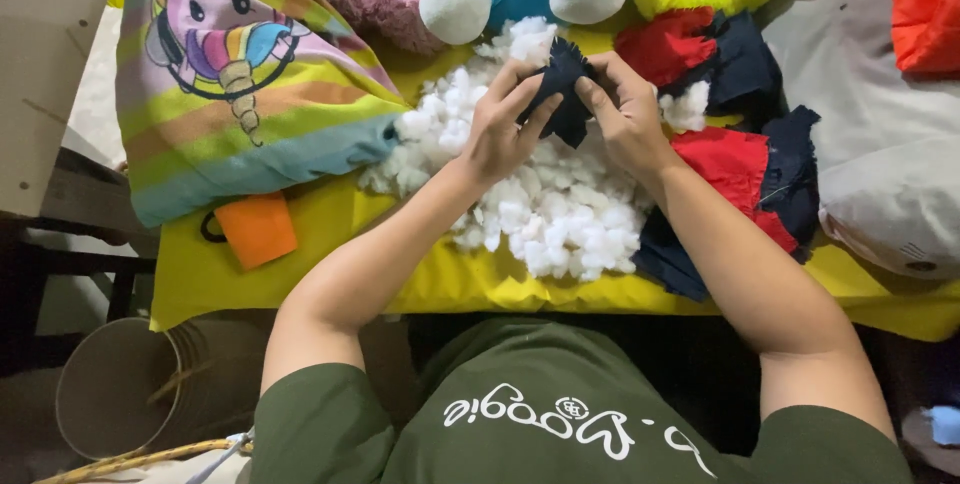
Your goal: Stuffing a small black fabric component with white polyester fiberfill as part of plush toy assembly.
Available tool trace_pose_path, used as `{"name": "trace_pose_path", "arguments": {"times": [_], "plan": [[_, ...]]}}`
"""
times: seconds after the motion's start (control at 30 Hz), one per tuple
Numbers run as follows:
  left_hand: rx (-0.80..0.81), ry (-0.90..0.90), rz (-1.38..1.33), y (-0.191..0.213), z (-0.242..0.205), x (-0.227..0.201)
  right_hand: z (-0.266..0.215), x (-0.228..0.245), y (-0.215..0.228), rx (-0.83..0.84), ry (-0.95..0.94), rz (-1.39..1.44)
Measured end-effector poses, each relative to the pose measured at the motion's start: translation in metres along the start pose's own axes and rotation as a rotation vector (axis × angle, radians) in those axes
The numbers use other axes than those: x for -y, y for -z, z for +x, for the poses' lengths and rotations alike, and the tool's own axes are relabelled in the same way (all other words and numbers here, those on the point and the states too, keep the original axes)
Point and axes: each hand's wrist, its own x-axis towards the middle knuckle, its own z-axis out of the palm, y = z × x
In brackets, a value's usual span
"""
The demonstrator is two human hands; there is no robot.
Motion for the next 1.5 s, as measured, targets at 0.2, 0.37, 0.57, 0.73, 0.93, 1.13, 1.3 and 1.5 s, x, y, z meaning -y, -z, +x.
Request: {"name": "trace_pose_path", "arguments": {"times": [0.2,0.37,0.57,0.73,0.93,1.13,1.3,1.5], "plan": [[-0.031,-0.019,0.039,0.000,-0.001,0.004,-0.002,-0.002,0.001,-0.038,0.015,-0.002],[-0.071,-0.058,0.088,0.000,-0.003,0.013,-0.002,0.013,-0.004,-0.040,0.013,-0.019],[-0.074,-0.009,0.012,0.003,0.003,0.001,-0.001,0.003,0.000,-0.054,-0.026,-0.021],[-0.042,0.010,0.026,0.004,0.005,-0.003,-0.001,0.009,-0.001,-0.078,-0.026,-0.035],[0.077,0.116,-0.002,-0.001,0.000,0.002,-0.002,-0.006,0.002,-0.076,-0.088,0.033],[0.087,0.072,0.058,-0.004,0.000,0.002,-0.001,-0.008,0.002,-0.078,-0.103,0.030],[0.068,0.045,0.100,-0.004,0.006,-0.006,0.003,-0.013,0.009,-0.124,0.012,-0.058],[-0.018,0.065,0.193,-0.005,-0.014,0.022,0.001,-0.005,0.003,-0.212,0.286,-0.286]]}}
